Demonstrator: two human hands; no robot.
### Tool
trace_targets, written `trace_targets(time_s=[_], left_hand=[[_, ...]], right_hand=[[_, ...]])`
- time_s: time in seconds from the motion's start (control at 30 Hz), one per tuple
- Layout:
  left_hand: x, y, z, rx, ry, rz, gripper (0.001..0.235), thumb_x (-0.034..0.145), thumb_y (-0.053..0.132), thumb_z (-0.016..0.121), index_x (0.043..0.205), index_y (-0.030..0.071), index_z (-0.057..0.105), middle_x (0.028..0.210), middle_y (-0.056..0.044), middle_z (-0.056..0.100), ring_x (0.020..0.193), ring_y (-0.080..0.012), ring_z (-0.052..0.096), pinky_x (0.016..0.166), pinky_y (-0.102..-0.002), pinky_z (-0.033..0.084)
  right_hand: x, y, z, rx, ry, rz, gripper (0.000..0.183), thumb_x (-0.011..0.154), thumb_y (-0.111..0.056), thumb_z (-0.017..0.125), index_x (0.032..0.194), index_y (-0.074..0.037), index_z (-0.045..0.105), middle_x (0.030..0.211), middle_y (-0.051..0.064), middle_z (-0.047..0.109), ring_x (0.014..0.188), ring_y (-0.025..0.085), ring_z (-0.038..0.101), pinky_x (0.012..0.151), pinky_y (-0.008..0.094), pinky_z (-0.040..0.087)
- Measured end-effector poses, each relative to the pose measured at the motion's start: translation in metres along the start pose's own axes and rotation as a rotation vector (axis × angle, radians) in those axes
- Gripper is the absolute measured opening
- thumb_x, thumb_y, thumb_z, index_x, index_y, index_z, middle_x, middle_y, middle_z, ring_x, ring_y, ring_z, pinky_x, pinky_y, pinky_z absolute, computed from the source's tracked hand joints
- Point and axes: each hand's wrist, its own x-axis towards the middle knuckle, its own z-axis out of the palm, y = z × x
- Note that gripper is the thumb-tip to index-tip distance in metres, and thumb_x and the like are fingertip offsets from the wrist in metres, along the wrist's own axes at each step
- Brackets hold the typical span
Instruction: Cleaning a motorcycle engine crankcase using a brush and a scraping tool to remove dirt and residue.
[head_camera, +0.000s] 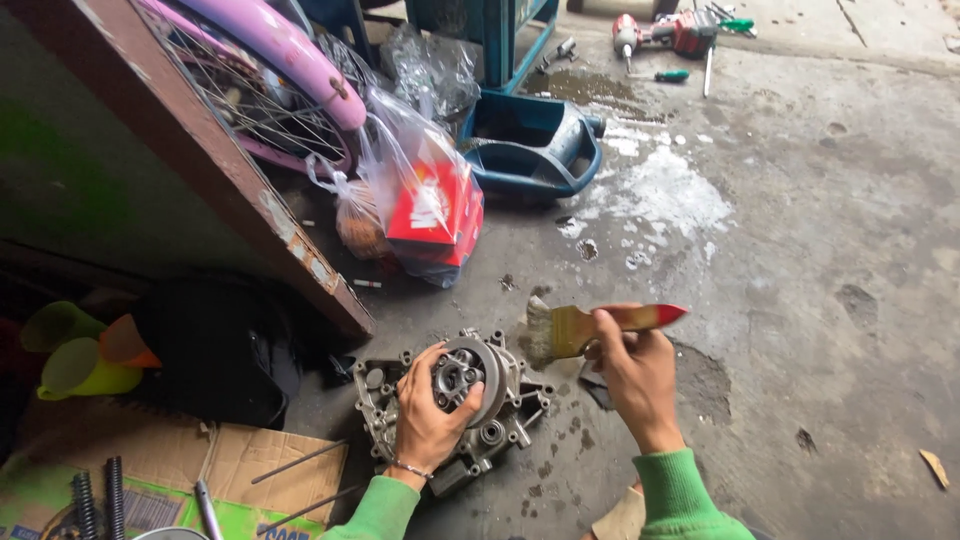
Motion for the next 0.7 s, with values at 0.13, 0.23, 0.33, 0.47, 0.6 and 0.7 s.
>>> trace_targets(time_s=[0.13,0.23,0.33,0.47,0.6,0.7], left_hand=[[0.007,0.013,-0.021,-0.560,-0.022,-0.404,0.084,0.075,0.066,0.061,0.137,0.009,0.057,0.121,-0.016,0.076,0.099,-0.0272,0.078,0.079,-0.036,0.065],[0.010,0.028,-0.032,-0.980,-0.072,-0.573,0.077,0.084,0.057,0.052,0.137,0.002,0.059,0.118,-0.021,0.077,0.095,-0.0278,0.078,0.075,-0.034,0.063],[0.006,0.024,-0.024,-1.375,-0.002,-0.779,0.061,0.094,0.046,0.052,0.131,0.001,0.067,0.118,-0.019,0.075,0.103,-0.0273,0.071,0.086,-0.038,0.056],[0.005,0.019,-0.027,-1.810,-0.045,-1.023,0.088,0.081,0.053,0.054,0.154,0.003,0.048,0.146,-0.026,0.057,0.129,-0.0383,0.055,0.110,-0.049,0.045],[0.008,0.028,-0.028,-1.818,-0.096,-0.986,0.092,0.078,0.056,0.053,0.155,0.006,0.046,0.147,-0.025,0.054,0.131,-0.0404,0.052,0.110,-0.052,0.043],[0.009,0.036,-0.035,-1.822,-0.163,-0.928,0.097,0.073,0.062,0.051,0.156,0.012,0.043,0.148,-0.025,0.050,0.134,-0.0435,0.047,0.110,-0.057,0.041]], right_hand=[[-0.004,0.003,-0.003,0.313,0.057,-0.180,0.026,0.103,-0.020,0.056,0.113,0.002,0.066,0.075,0.018,0.070,0.055,0.023,0.067,0.046,0.030,0.057],[-0.014,0.007,0.015,0.427,-0.122,-0.235,0.029,0.101,-0.020,0.058,0.114,0.004,0.067,0.075,0.019,0.071,0.055,0.023,0.068,0.045,0.030,0.058],[-0.027,-0.002,0.030,0.367,-0.320,-0.252,0.027,0.098,-0.019,0.061,0.108,0.004,0.072,0.073,0.017,0.071,0.057,0.022,0.069,0.046,0.029,0.057],[-0.021,0.016,0.030,0.145,-0.299,-0.209,0.017,0.092,-0.013,0.068,0.096,0.001,0.077,0.070,0.011,0.075,0.048,0.017,0.063,0.041,0.028,0.054],[-0.024,0.005,0.036,0.173,-0.085,-0.269,0.024,0.099,-0.015,0.060,0.108,0.002,0.074,0.085,0.013,0.072,0.057,0.019,0.070,0.054,0.027,0.056],[-0.030,0.008,0.046,0.212,-0.315,-0.463,0.026,0.097,-0.015,0.060,0.118,-0.004,0.071,0.110,0.015,0.071,0.082,0.020,0.070,0.068,0.025,0.065]])
